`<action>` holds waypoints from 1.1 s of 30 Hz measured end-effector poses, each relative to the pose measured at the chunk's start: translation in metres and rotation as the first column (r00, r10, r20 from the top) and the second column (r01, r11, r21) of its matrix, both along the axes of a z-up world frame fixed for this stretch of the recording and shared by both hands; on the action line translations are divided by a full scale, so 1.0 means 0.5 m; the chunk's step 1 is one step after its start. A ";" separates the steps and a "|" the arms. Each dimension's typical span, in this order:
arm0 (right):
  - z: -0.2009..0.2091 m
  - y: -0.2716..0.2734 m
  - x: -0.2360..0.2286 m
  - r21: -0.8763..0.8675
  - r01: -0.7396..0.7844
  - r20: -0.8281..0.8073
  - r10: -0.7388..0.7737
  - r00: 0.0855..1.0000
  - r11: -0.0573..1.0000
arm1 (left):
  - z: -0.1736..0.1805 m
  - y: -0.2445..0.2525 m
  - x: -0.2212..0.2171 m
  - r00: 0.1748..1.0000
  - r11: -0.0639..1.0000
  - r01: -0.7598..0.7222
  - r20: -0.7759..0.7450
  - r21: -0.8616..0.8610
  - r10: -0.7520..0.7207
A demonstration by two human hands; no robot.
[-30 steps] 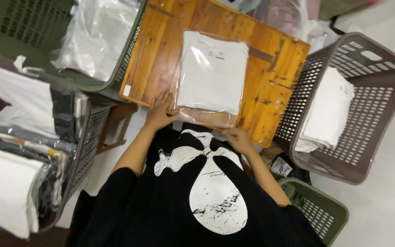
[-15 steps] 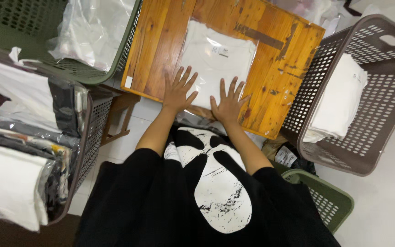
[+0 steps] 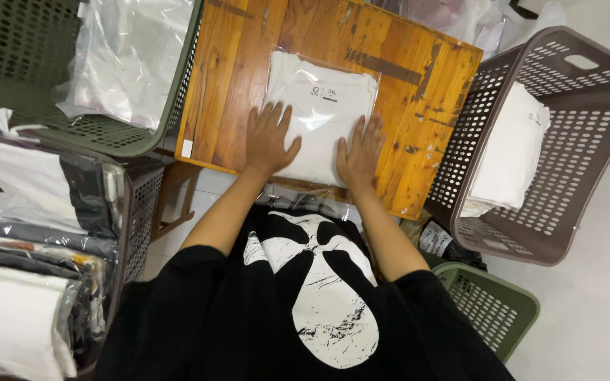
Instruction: The person places a folded white t-shirt into a clear plastic bag on a wooden table and then smooths the bag with their hands.
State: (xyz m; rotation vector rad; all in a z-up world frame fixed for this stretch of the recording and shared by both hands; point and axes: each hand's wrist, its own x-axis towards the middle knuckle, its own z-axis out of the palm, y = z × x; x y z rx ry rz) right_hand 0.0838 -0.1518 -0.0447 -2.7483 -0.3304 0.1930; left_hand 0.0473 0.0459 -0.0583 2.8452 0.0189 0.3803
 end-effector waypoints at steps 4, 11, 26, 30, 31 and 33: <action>-0.007 0.027 0.092 -0.137 -0.131 -0.109 0.116 0.987 0.982 | 0.016 -0.001 0.107 0.982 0.988 0.121 -0.135 -0.097 -0.133; -0.050 0.022 0.120 -0.103 -0.067 -0.074 0.059 0.996 0.992 | -0.062 0.018 0.134 0.976 0.978 0.134 -0.151 -0.161 -0.159; -0.092 0.025 0.165 -0.110 -0.059 0.008 0.060 0.998 0.992 | 0.074 0.012 0.169 0.852 0.980 0.082 -0.497 -0.181 -0.163; -0.088 0.026 0.170 -0.124 -0.063 -0.017 0.062 0.998 0.990 | -0.007 0.014 0.166 0.832 0.989 -0.016 -0.550 -0.148 -0.068; -0.091 0.025 0.170 -0.116 -0.072 -0.038 0.068 0.997 0.991 | -0.012 0.016 0.163 0.852 0.988 -0.007 -0.518 -0.157 -0.077; -0.093 0.019 0.172 -0.114 -0.079 -0.068 0.071 0.995 0.990 | -0.024 0.015 0.161 0.866 0.985 0.005 -0.493 -0.172 -0.091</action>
